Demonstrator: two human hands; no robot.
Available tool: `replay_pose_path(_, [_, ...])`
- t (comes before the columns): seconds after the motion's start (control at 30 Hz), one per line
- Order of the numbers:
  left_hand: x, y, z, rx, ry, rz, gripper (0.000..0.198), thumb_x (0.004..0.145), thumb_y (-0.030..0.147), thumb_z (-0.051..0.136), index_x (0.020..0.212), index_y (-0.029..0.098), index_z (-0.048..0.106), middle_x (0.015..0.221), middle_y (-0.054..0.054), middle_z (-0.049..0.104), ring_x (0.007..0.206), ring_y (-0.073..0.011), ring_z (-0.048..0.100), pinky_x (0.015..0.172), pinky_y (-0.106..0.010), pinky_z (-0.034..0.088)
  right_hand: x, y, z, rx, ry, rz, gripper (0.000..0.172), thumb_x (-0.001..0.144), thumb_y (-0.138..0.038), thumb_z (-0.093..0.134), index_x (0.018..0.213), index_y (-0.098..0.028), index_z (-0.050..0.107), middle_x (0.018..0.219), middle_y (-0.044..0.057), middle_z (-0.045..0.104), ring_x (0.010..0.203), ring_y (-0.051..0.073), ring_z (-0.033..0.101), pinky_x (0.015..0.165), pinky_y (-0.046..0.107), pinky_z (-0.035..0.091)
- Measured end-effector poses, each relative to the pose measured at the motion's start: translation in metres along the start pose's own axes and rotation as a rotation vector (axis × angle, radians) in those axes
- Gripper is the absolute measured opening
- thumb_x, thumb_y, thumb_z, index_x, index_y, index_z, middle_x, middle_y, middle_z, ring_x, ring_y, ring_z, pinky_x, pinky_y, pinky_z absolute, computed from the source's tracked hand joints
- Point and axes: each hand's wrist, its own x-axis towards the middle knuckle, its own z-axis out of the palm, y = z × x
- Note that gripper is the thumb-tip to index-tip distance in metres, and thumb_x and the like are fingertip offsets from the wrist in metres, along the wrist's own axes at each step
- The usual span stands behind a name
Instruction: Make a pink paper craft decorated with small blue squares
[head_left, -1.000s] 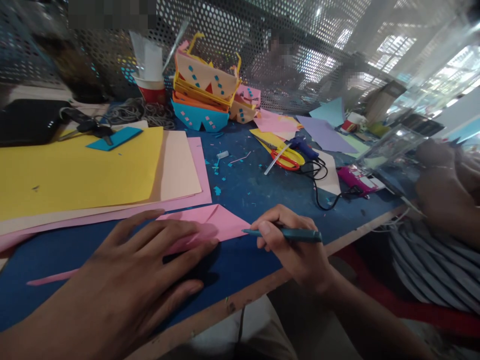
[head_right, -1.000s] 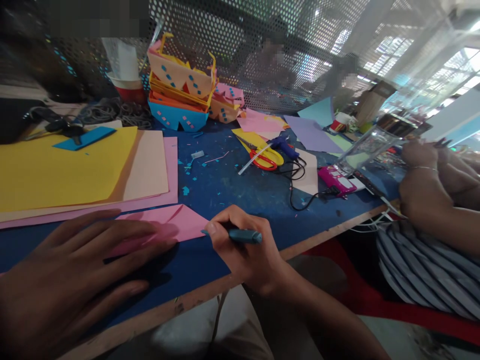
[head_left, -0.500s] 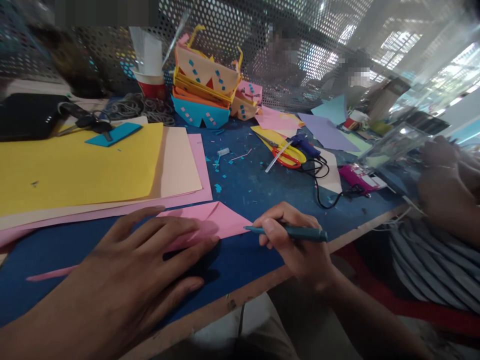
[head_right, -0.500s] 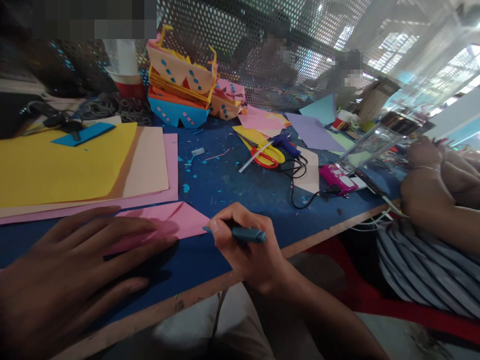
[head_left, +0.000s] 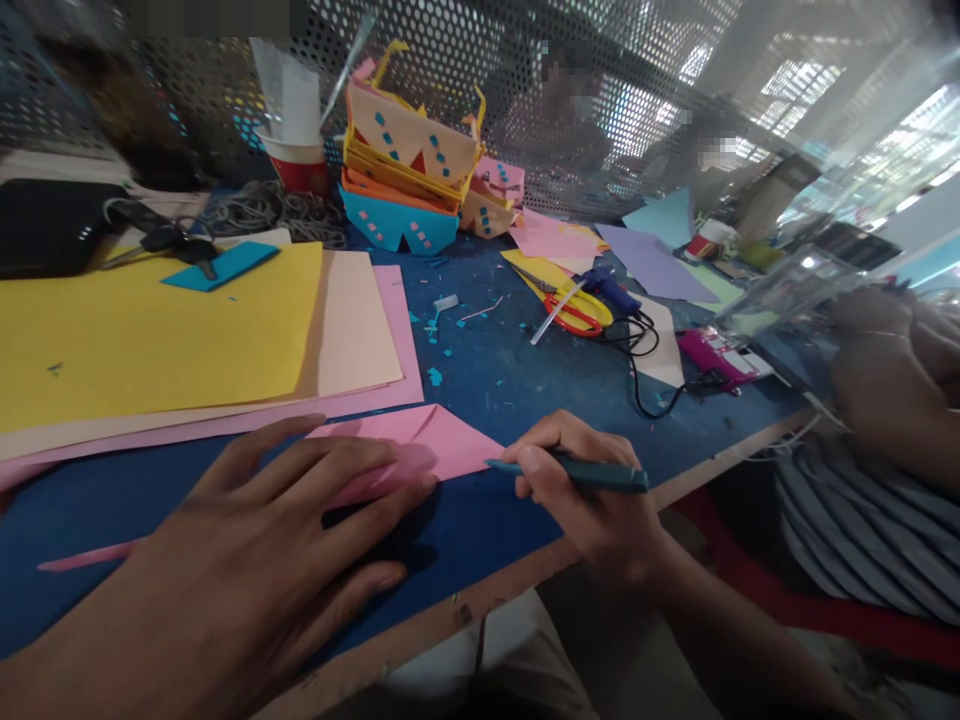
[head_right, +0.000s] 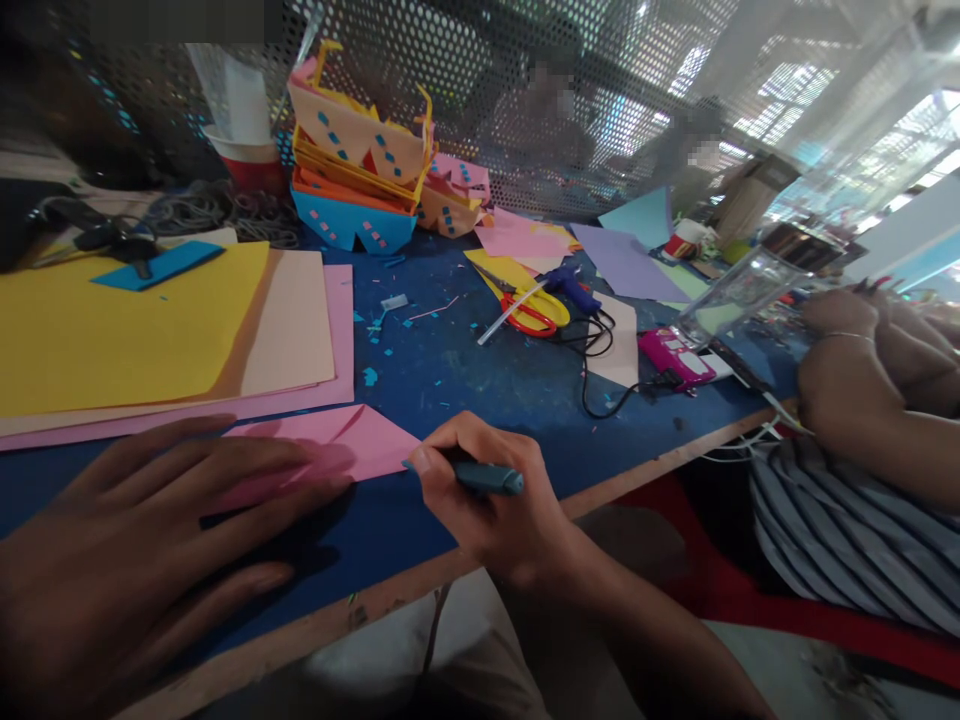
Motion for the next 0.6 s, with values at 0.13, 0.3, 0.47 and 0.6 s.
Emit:
replay_pose_path(0.13, [0.0007,0.0019,0.0010,-0.026,0.031,-0.039,0.039,0.110,0.046,0.049,0.145,0.041,0.065,0.133,-0.001,0.076,0.123,-0.0292,0.068,0.122,-0.051,0.038,-0.0014,0.0025,0.0001,-0.016,-0.020,-0.006,0.021,0.109,-0.032,0.062,0.095,-0.020,0.071,0.075,-0.001,0.071,0.064,0.011,0.066,0.061,0.024,0.050])
replay_pose_path(0.3, [0.0039,0.0034,0.0014,-0.070,0.056,-0.074,0.040,0.108,0.064,0.051,0.137,0.044,0.070,0.129,0.004,0.078,0.121,-0.0256,0.069,0.127,-0.045,0.033,-0.0026,0.0045,0.0015,-0.039,-0.035,0.004,0.017,0.107,-0.029,0.064,0.094,-0.021,0.071,0.075,-0.002,0.072,0.064,0.011,0.066,0.061,0.023,0.050])
replay_pose_path(0.47, [0.0022,0.0030,0.0018,-0.038,0.030,-0.062,0.037,0.109,0.056,0.053,0.140,0.043,0.067,0.132,0.005,0.076,0.124,-0.0264,0.068,0.128,-0.046,0.030,-0.0018,0.0045,0.0016,-0.046,-0.043,0.016,0.017,0.107,-0.029,0.064,0.094,-0.021,0.071,0.076,-0.002,0.072,0.065,0.011,0.067,0.062,0.023,0.050])
replay_pose_path(0.6, [-0.0003,0.0017,0.0004,-0.003,-0.020,-0.036,0.041,0.106,0.036,0.056,0.147,0.041,0.059,0.136,0.005,0.073,0.126,-0.0267,0.066,0.130,-0.046,0.025,-0.0021,0.0048,0.0020,-0.051,-0.041,0.022,0.016,0.107,-0.029,0.064,0.094,-0.022,0.071,0.076,-0.002,0.072,0.065,0.011,0.067,0.063,0.024,0.051])
